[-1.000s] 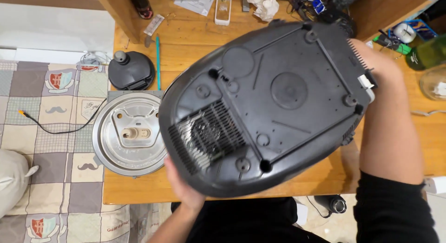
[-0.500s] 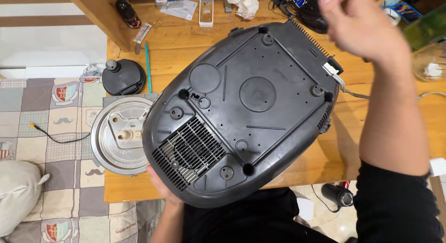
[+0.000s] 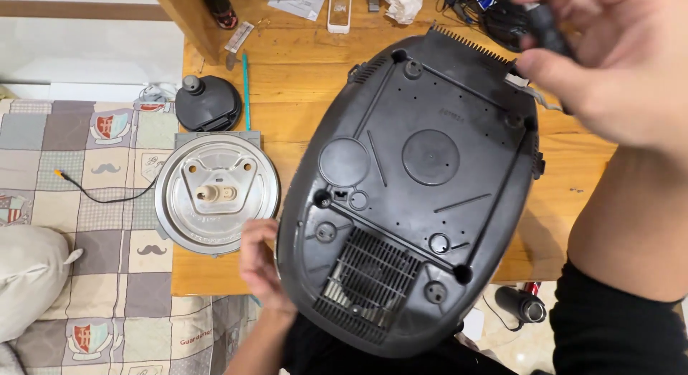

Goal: Disassembling the bottom panel of a rice cooker using a screwdriver to remove screws.

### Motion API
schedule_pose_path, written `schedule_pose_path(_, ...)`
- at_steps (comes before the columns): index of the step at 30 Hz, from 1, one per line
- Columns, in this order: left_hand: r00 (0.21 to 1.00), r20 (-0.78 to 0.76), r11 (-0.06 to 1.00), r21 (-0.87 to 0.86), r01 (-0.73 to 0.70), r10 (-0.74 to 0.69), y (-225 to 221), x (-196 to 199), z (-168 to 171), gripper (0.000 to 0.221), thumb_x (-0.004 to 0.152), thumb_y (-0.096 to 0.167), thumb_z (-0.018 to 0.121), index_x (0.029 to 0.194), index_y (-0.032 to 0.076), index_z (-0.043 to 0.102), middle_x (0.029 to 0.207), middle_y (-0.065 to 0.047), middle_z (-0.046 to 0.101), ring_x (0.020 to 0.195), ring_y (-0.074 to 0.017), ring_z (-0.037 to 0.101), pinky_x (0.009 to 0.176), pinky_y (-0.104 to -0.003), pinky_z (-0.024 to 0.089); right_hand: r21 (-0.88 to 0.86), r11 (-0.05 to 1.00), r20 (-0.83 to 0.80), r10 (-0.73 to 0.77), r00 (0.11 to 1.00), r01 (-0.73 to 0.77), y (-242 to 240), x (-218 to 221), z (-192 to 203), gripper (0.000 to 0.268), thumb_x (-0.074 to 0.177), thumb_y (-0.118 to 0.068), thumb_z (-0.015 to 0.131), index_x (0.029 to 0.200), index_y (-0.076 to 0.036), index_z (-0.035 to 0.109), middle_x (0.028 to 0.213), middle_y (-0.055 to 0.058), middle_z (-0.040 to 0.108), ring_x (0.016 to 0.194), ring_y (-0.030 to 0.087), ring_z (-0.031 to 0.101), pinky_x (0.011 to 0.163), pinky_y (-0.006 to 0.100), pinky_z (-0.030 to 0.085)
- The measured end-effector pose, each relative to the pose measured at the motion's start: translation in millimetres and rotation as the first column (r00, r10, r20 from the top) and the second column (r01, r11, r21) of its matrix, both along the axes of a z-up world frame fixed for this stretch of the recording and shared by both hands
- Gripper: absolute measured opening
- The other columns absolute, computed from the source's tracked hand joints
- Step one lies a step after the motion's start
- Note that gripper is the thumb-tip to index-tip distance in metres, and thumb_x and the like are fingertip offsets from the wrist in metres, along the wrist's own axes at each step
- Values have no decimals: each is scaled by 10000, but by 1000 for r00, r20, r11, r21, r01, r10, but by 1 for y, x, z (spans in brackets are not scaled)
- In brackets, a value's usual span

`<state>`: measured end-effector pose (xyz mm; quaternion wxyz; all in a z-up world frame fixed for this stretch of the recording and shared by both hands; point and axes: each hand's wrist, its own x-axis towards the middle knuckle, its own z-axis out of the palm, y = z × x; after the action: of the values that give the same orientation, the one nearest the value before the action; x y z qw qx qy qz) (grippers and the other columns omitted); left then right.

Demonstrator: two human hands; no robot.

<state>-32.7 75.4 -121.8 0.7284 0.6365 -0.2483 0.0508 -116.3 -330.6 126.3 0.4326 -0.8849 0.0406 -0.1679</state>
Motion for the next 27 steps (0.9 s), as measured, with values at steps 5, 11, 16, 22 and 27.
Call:
schedule_pose_path(5,958,272,995,-3,99,-95,-43,85,123,337,1092,187,347,990,31,627,1001,-122,656,939,-244,564,925,-385,488,-268,963,-49,15,999,-28,27,25,30,434,1097,258,804,1500,185,659,1335,255,684,1174,300,718,1036,364,630)
schedule_pose_path(11,898,278,935,200,292,-340,-137,136,202,189,1150,90,626,1188,-47,751,1010,-83,744,878,-169,631,819,-296,540,-468,882,-157,-147,976,58,46,70,58,75,1264,29,821,1318,78,801,1116,144,796,862,233,716,703,357,563)
schedule_pose_path(16,860,166,847,336,411,-483,-168,143,182,280,1039,179,675,1253,42,792,1131,-63,822,981,-185,781,793,-309,632,-624,779,-181,-227,957,66,64,88,58,115,1160,-87,875,1219,12,887,967,115,815,610,229,662,479,362,502)
schedule_pose_path(22,807,225,825,310,472,-546,-163,145,185,296,1041,52,632,1295,10,778,1255,-71,841,1046,-223,823,880,-322,646,-537,833,-205,-281,938,132,61,79,46,126,1364,-70,818,1300,38,815,938,96,731,628,213,573,496,355,413)
schedule_pose_path(27,793,322,852,284,439,-516,-160,143,184,326,1025,15,662,1342,-2,740,1252,-110,864,1099,-270,861,988,-373,665,-614,777,-206,-325,923,137,66,77,45,192,1431,-78,804,1284,42,831,840,85,694,542,227,530,439,391,347)
